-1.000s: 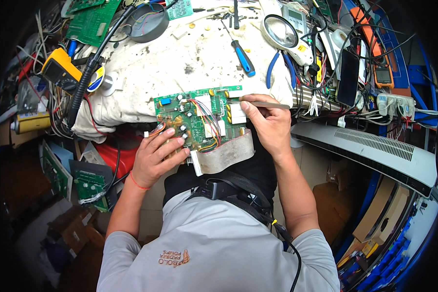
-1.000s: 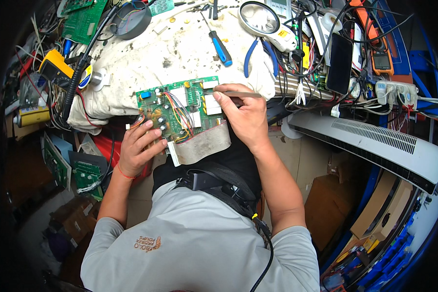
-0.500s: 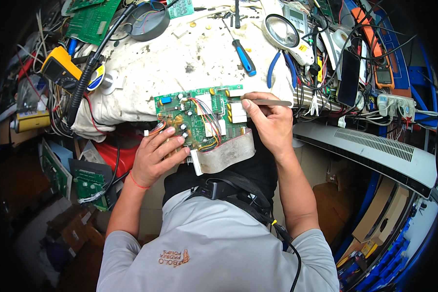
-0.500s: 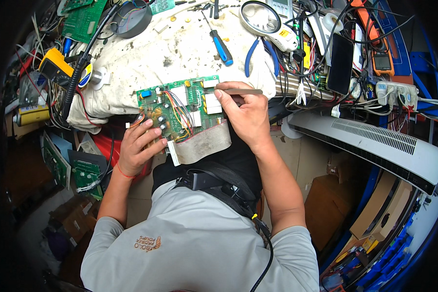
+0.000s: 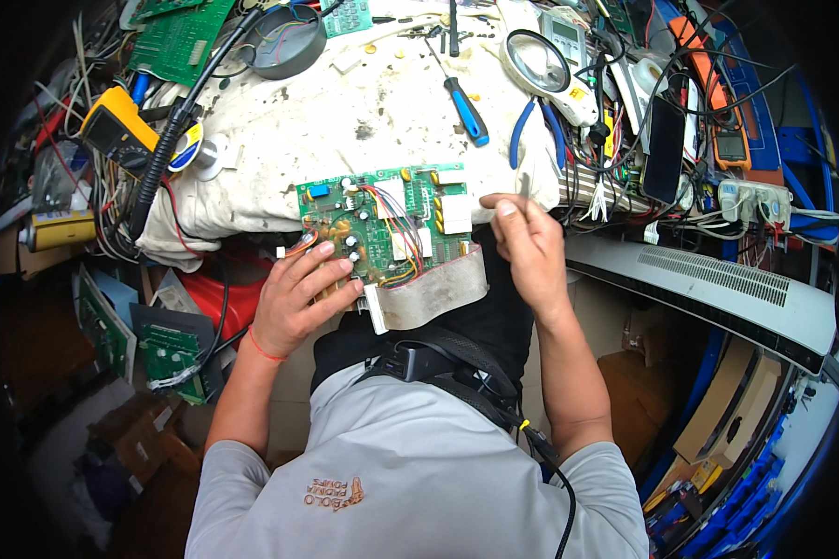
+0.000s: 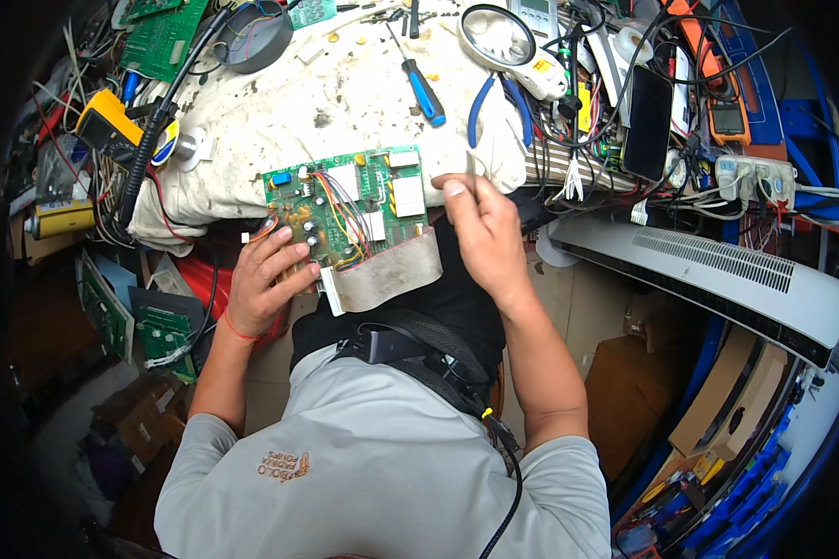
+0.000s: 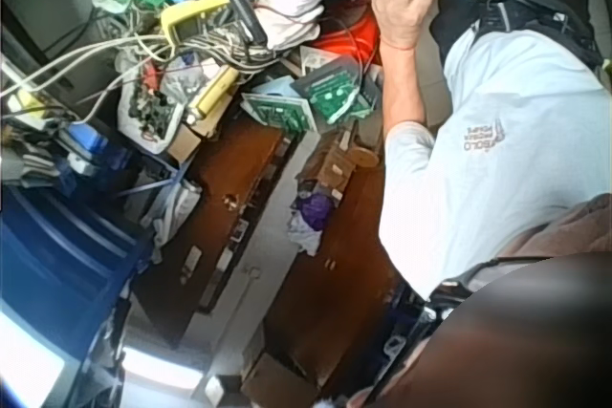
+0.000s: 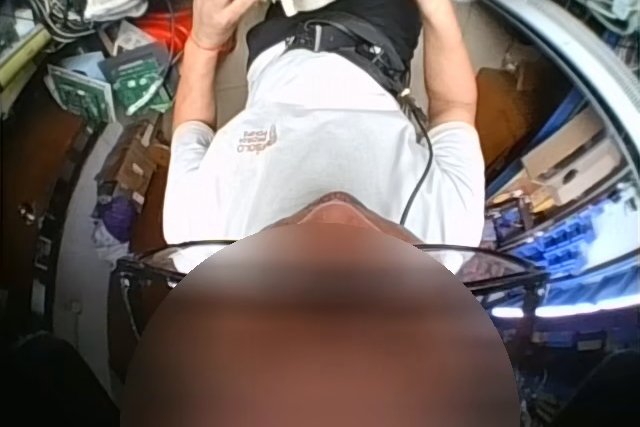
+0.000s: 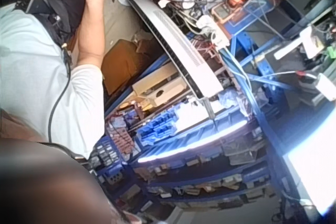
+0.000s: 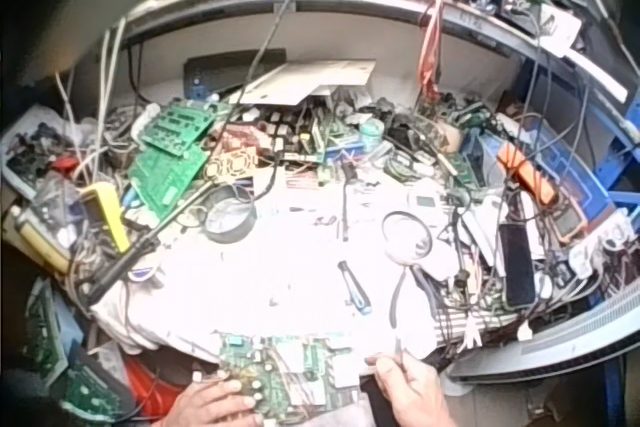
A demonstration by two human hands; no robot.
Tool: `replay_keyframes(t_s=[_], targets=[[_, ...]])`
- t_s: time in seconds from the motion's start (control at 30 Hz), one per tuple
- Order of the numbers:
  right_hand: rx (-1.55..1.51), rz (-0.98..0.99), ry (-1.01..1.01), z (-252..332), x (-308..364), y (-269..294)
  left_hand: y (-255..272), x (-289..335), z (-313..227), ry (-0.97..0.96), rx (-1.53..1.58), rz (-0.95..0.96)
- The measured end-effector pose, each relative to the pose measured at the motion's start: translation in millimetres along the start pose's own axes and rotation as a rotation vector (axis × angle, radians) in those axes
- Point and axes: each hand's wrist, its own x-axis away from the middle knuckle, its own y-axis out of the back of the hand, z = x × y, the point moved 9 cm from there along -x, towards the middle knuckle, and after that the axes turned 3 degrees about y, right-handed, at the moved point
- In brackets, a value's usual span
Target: The person holds a green circuit board and uses a blue-handled screwdriver to probe and adjust components on both sides. They flip the board over, inspect it with a magnifying glass, and continue probing specific areas.
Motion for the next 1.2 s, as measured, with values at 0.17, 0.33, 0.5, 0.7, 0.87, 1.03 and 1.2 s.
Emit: replay_keyframes(t_s=[0.17, 0.33, 0.5, 0.7, 0.87, 1.03, 1.2], targets=[[0.325, 0.049, -0.028, -9, 1, -11, -2, 3, 3, 0.016, 0.029, -0.005], [0.04, 0.156, -0.145, -31, -4, -36, 1, 13, 9, 0.09, -0.014, -0.158], [-0.399, 0.138, -0.264, -40, 2, -50, -4, 57, 47, 0.744, 0.343, -0.503], [-0.429, 0.25, -0.328, -31, 7, -57, -90, 61, 30, 1.08, 2.216, -0.607], [-0.291, 0.168, -0.179, -15, 4, -53, -82, 38, 30, 0.863, 2.445, -0.373], [0.519, 0.201, 0.002, 23, -10, -21, -78, 56, 44, 1.065, 1.984, -0.42], [0.569, -0.034, 0.282, 76, -44, -2, -37, 59, 38, 0.986, 1.966, -0.588]])
